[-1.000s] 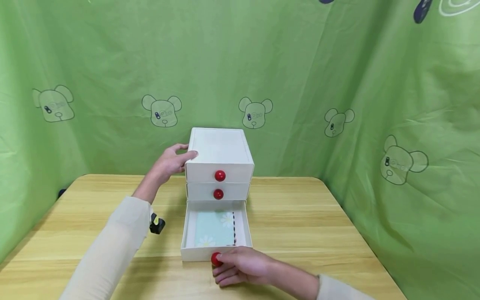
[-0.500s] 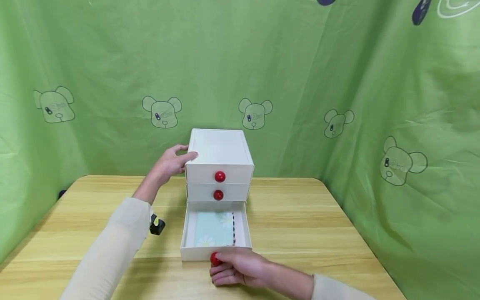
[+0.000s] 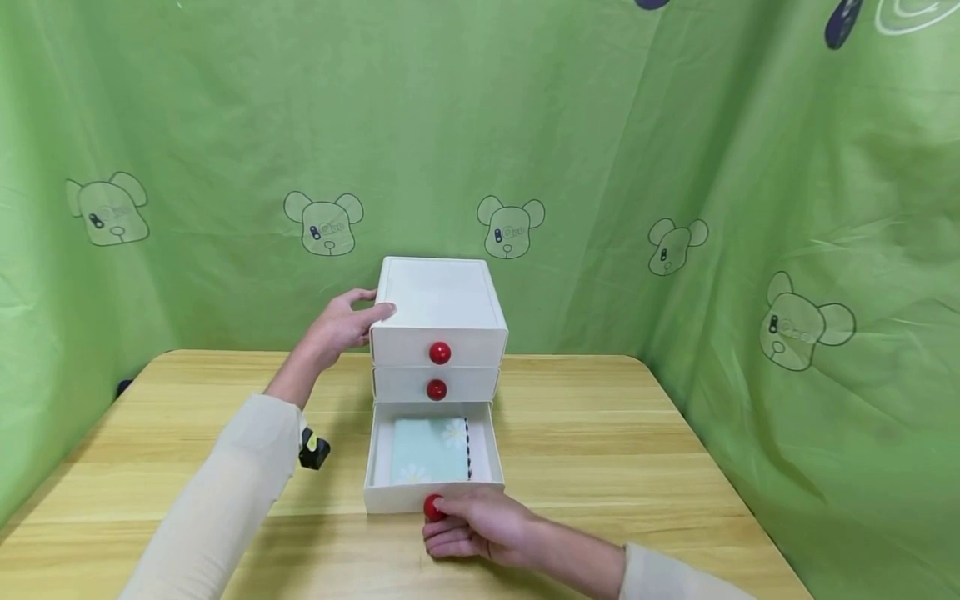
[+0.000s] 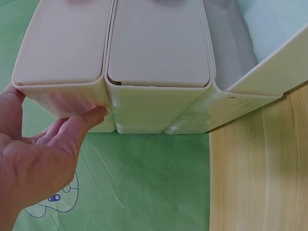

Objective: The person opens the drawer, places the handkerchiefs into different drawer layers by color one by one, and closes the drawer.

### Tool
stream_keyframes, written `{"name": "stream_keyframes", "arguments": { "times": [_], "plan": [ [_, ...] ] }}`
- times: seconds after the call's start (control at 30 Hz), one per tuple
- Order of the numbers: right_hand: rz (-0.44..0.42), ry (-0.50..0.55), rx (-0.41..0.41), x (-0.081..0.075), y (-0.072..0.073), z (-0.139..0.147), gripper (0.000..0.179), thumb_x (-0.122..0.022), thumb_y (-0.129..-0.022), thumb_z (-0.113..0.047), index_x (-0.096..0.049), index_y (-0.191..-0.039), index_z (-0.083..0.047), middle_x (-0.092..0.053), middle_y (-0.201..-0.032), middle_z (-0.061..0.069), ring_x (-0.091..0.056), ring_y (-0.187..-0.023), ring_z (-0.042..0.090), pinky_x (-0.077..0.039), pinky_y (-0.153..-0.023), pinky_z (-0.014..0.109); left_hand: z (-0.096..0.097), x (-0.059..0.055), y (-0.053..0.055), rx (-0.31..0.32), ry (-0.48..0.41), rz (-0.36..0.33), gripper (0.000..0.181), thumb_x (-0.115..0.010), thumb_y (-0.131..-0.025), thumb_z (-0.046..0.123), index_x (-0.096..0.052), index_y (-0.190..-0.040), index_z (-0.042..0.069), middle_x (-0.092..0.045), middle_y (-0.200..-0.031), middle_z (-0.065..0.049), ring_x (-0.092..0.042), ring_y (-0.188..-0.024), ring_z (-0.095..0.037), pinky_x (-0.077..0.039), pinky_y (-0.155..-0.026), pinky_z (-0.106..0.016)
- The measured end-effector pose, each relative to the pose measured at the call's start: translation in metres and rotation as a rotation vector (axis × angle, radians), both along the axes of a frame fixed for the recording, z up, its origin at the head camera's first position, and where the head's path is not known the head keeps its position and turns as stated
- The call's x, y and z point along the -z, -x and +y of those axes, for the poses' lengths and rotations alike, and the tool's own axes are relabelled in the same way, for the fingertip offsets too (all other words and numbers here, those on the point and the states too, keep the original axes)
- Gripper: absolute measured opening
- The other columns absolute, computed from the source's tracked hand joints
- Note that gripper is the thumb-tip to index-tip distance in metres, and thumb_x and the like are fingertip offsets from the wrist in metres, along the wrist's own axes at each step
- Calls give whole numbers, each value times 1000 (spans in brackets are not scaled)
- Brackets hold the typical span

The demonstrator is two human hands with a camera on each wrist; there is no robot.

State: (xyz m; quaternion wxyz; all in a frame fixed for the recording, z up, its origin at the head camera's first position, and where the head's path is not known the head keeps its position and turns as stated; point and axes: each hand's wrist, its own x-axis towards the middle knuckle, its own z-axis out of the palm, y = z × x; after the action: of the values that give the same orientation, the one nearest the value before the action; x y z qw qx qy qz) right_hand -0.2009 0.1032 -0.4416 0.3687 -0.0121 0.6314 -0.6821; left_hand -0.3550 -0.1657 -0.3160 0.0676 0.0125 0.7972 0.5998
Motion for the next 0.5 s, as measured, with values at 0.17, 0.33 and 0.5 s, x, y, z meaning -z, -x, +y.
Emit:
{"name": "stream_keyframes", "arguments": {
  "times": [0.17, 0.33, 0.5],
  "plan": [
    [13, -4, 27, 0, 8, -1, 36, -55, -104, -16, -56, -128, 11, -72, -109, 26, -75, -95, 27, -61, -92, 40, 0, 0, 0, 3, 2, 1, 81, -66, -98, 41, -24, -161, 13, -56, -139, -19, -57, -127, -34, -49, -111, -43],
    [10, -12, 59, 0, 18, -3, 36, -55, -104, -17, -56, -128, 11, -72, -109, 26, -75, -96, 29, -61, -93, 41, 0, -1, 0, 8, 2, 2, 82, -66, -98, 41, -24, -162, 13, -55, -142, -20, -56, -129, -35, -48, -112, -44],
    [21, -18, 63, 1, 26, -4, 38, -54, -105, -17, -56, -128, 13, -71, -112, 27, -75, -97, 30, -60, -93, 40, -1, -1, 0, 10, 6, 3, 82, -66, -98, 42, -24, -162, 13, -55, -141, -20, -56, -128, -35, -47, -112, -45]
  ]
}}
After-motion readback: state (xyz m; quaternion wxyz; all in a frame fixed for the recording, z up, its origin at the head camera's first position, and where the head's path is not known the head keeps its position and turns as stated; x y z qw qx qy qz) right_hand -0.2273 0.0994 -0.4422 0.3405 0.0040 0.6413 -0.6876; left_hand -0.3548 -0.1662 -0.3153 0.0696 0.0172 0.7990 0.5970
